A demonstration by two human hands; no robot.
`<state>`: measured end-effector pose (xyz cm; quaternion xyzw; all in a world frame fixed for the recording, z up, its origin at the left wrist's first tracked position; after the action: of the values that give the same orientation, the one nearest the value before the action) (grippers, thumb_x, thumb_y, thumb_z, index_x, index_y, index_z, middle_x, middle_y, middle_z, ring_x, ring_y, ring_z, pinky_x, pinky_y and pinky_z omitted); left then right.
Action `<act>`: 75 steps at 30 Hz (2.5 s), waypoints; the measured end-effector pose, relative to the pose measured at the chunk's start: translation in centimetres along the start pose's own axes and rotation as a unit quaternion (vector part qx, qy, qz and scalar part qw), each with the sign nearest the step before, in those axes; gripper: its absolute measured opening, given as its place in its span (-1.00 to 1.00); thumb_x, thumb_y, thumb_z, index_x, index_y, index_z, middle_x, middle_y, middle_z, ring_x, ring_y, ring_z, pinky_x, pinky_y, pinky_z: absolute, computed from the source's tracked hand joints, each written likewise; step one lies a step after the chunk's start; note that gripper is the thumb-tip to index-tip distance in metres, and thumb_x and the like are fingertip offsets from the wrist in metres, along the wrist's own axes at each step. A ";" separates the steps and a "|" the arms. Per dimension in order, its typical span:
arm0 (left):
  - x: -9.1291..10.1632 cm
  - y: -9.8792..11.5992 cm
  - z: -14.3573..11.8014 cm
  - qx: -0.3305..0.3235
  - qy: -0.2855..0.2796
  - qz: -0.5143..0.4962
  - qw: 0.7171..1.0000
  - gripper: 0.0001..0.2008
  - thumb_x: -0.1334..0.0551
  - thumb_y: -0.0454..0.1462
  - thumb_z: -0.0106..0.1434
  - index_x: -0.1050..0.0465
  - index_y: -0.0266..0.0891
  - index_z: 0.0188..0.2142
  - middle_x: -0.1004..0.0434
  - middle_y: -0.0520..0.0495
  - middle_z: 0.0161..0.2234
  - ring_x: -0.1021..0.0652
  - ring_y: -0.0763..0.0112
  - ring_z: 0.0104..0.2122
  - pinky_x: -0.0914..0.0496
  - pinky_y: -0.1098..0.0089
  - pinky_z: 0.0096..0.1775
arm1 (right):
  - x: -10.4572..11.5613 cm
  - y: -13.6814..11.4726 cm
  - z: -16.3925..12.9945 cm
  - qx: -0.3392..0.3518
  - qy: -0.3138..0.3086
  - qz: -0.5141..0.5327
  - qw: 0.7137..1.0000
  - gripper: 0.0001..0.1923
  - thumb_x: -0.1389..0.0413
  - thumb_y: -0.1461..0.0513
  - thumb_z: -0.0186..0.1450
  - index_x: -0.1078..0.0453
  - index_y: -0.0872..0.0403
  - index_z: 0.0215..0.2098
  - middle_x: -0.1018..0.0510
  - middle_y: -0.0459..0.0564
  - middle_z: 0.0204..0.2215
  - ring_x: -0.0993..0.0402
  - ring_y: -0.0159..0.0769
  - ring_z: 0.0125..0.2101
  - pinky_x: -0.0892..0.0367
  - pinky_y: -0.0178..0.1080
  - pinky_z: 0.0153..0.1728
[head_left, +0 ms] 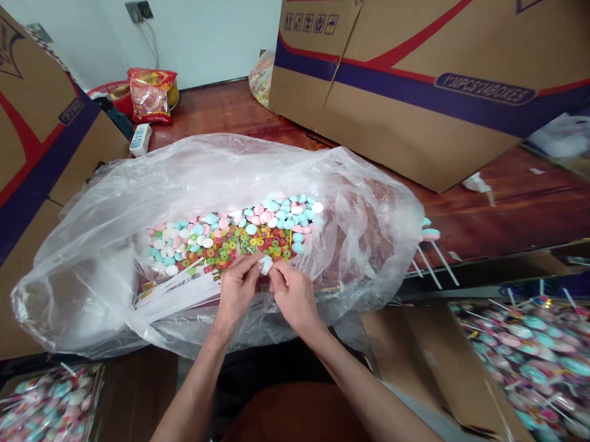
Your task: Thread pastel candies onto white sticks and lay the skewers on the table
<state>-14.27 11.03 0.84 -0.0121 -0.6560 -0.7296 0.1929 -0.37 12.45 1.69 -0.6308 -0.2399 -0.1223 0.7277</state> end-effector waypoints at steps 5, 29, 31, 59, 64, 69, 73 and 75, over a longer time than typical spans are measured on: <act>0.2 -2.0 -0.2 0.086 0.038 -0.078 0.993 -0.73 -0.30 -0.15 0.27 -0.62 -0.20 -0.11 -0.65 -0.11 -0.10 -0.60 0.27 -0.11 -0.45 0.28 -0.01 | 0.4 -0.4 -0.2 0.031 -0.064 0.019 0.997 -0.75 0.04 0.21 0.40 -0.44 0.06 -0.34 -0.52 -0.09 -0.54 -0.42 -0.35 -0.54 -0.22 -0.35 -0.44; -4.7 2.5 4.0 -0.084 -0.082 0.318 0.941 -0.71 -0.22 -0.39 0.25 -0.56 -0.09 -0.07 -0.41 -0.14 -0.05 -0.54 0.22 -0.13 -0.44 0.27 -0.08 | 7.3 2.3 -1.9 0.017 0.095 -0.035 0.995 -0.71 0.02 0.17 0.41 -0.44 0.08 -0.38 -0.36 -0.17 -0.61 -0.19 -0.42 -0.60 -0.10 -0.36 -0.52; -5.0 2.4 4.1 -0.092 -0.089 0.335 0.934 -0.74 -0.19 -0.38 0.28 -0.55 -0.09 -0.10 -0.39 -0.13 -0.07 -0.53 0.25 -0.15 -0.43 0.29 -0.11 | 7.1 2.2 -2.0 0.025 0.099 -0.031 0.994 -0.72 0.03 0.18 0.41 -0.44 0.08 -0.37 -0.37 -0.16 -0.60 -0.20 -0.42 -0.60 -0.11 -0.35 -0.51; -3.3 2.6 4.5 -0.085 -0.031 0.206 0.974 -0.87 -0.21 -0.39 0.27 -0.49 -0.17 -0.24 -0.48 -0.05 -0.25 -0.52 0.32 -0.26 -0.40 0.33 -0.14 | 6.6 2.6 -2.5 0.021 0.070 -0.028 0.997 -0.71 0.02 0.17 0.41 -0.42 0.07 -0.40 -0.32 -0.18 -0.63 -0.16 -0.42 -0.62 -0.10 -0.35 -0.53; -4.8 2.7 4.3 -0.098 -0.088 0.259 0.957 -0.77 -0.19 -0.39 0.28 -0.59 -0.10 -0.19 -0.50 -0.07 -0.21 -0.53 0.30 -0.23 -0.39 0.36 -0.17 | 6.7 2.7 -2.5 0.019 0.073 -0.031 0.997 -0.73 0.01 0.18 0.40 -0.42 0.08 -0.40 -0.33 -0.18 -0.62 -0.18 -0.42 -0.61 -0.10 -0.36 -0.52; -4.8 2.3 4.8 -0.072 -0.101 0.244 0.962 -0.80 -0.24 -0.41 0.20 -0.62 -0.12 -0.31 -0.49 -0.05 -0.32 -0.51 0.32 -0.30 -0.38 0.36 -0.21 | 6.7 2.8 -2.5 0.009 0.064 -0.024 0.998 -0.73 0.00 0.16 0.40 -0.42 0.07 -0.40 -0.34 -0.18 -0.62 -0.20 -0.41 -0.60 -0.13 -0.35 -0.51; -2.6 0.7 4.8 0.041 -0.050 0.017 0.998 -0.91 -0.31 -0.27 0.18 -0.60 -0.21 -0.32 -0.52 -0.02 -0.38 -0.47 0.42 -0.41 -0.38 0.39 -0.30 | 6.5 2.4 -2.5 0.007 0.053 -0.003 0.999 -0.72 -0.01 0.16 0.40 -0.41 0.07 -0.43 -0.32 -0.19 -0.62 -0.22 -0.42 -0.59 -0.14 -0.36 -0.50; -2.0 -0.5 4.1 0.128 -0.038 -0.130 0.982 -0.77 -0.37 -0.13 0.14 -0.57 -0.25 -0.29 -0.49 0.01 -0.43 -0.44 0.48 -0.48 -0.34 0.45 -0.42 | 6.2 1.9 -2.5 0.015 0.043 0.015 0.999 -0.71 -0.01 0.16 0.40 -0.41 0.08 -0.43 -0.31 -0.19 -0.62 -0.22 -0.43 -0.59 -0.14 -0.37 -0.50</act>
<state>-13.55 15.58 0.38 0.0706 -0.7467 -0.6575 0.0709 6.30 11.15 2.92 -0.6173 -0.2011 -0.1344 0.7486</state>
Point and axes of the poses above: each hand's wrist, its own z-axis towards the middle knuckle, its own x-axis out of the back of the hand, y = z × x, the point moved 10 cm from there along z, towards the middle knuckle
